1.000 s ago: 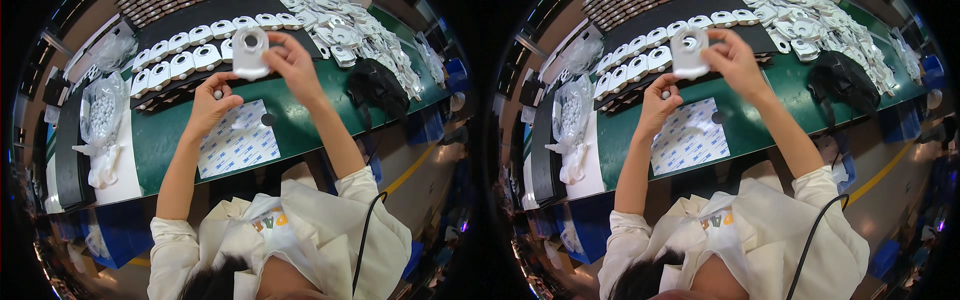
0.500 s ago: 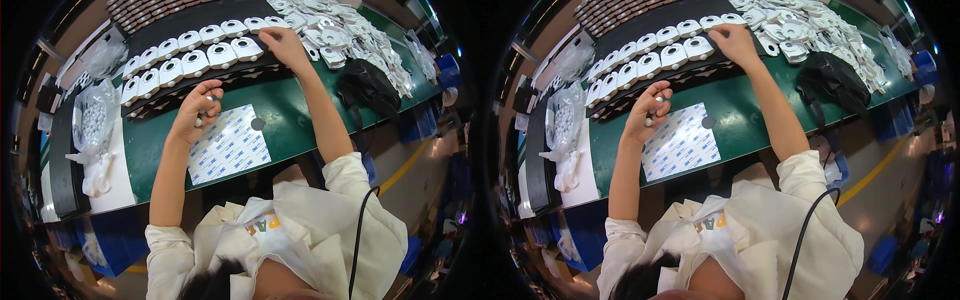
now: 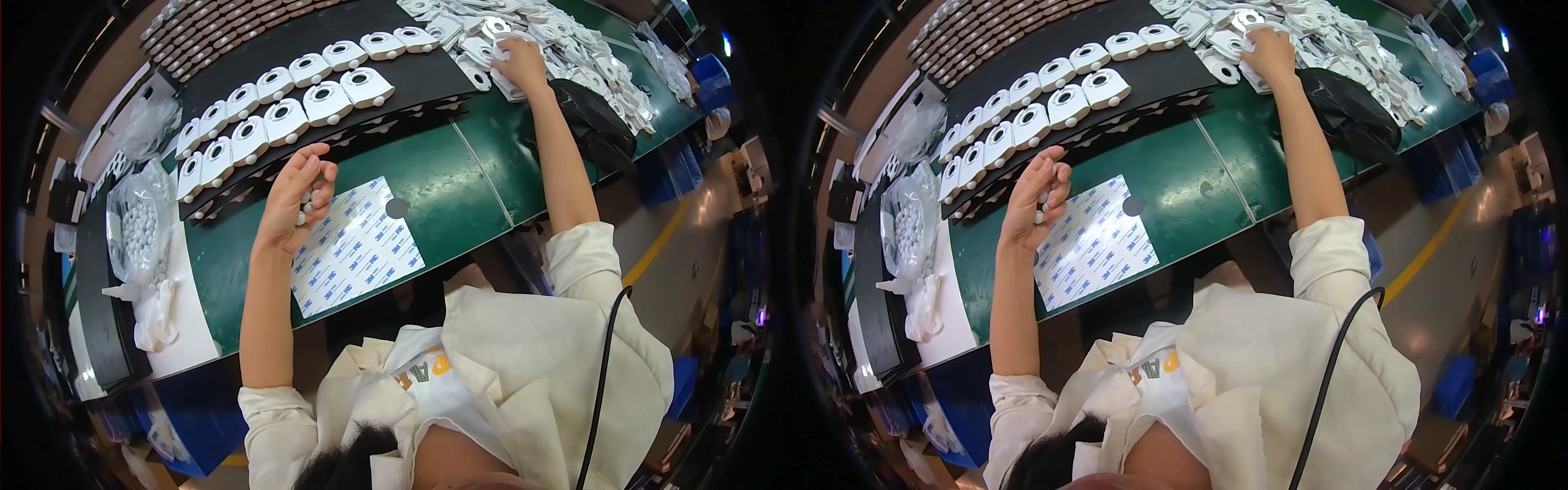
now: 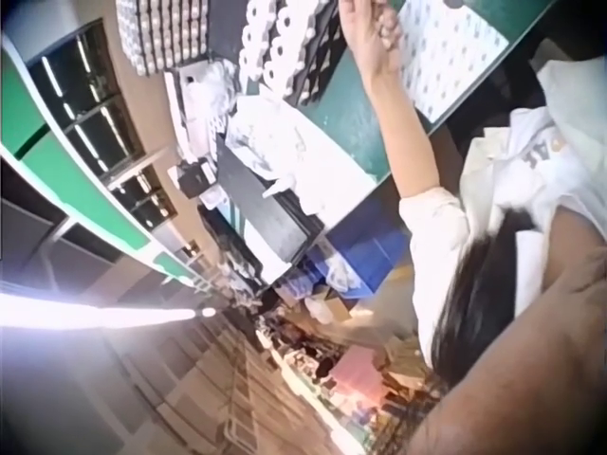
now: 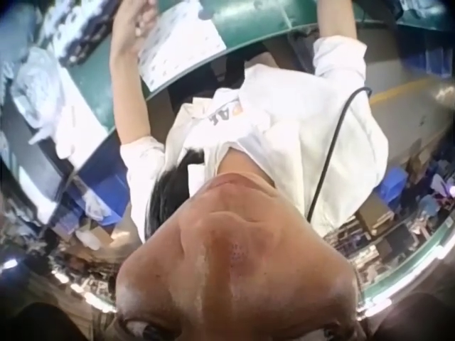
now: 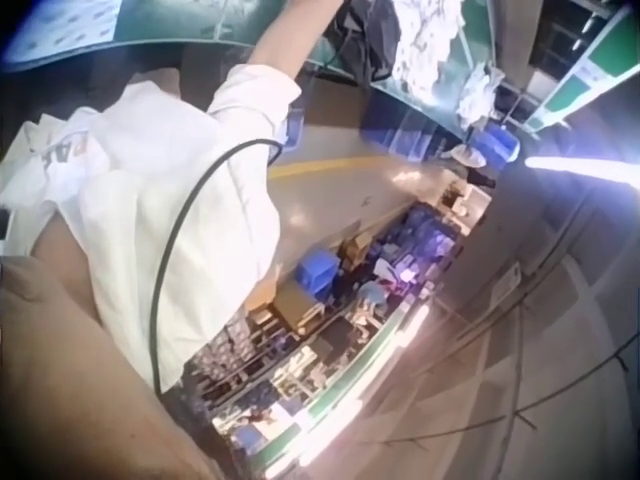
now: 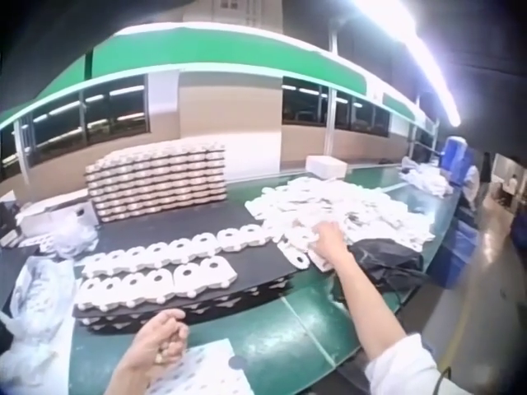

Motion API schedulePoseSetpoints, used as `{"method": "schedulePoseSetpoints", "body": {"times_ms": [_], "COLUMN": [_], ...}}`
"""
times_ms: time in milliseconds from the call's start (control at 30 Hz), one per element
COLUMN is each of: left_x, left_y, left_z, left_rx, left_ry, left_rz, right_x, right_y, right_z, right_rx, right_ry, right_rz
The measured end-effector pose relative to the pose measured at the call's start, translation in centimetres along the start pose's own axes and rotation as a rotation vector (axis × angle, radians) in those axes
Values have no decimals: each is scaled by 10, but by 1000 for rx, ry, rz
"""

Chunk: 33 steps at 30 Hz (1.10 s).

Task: The person is manually assembling small white plastic components by pressing a center piece into a ring-shaped base.

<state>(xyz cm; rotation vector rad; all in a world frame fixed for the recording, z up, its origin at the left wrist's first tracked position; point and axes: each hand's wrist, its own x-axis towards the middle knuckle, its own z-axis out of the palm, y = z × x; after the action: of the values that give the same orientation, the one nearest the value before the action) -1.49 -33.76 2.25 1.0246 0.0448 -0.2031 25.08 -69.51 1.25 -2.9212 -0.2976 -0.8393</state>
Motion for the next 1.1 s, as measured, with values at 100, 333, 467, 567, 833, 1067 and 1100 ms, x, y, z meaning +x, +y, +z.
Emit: {"method": "schedulePoseSetpoints", "body": {"times_ms": [100, 333, 467, 567, 833, 1067, 1100], "left_x": [1, -2, 0, 0, 1, 2, 2], "left_y": [-1, -1, -2, -1, 3, 5, 4], "left_z": [-3, -4, -7, -8, -20, -15, -16], "left_rx": [-11, 4, -1, 2, -222, -181, -172], "left_ry": [-20, 30, 8, 103, 24, -46, -41], "left_rz": [10, 41, 45, 50, 161, 259, 261], "right_x": [-5, -25, -43, -70, -145, -174, -175], "right_y": [1, -30, -66, -107, -206, -228, -229], "right_z": [-5, -47, -73, -85, -102, -78, -79], "right_rx": [48, 567, 1686, 1809, 1681, 1630, 1629], "right_ry": [36, 376, 107, -144, -872, -927, -928], "right_rz": [-61, 192, 294, 262, -181, -121, -120]}}
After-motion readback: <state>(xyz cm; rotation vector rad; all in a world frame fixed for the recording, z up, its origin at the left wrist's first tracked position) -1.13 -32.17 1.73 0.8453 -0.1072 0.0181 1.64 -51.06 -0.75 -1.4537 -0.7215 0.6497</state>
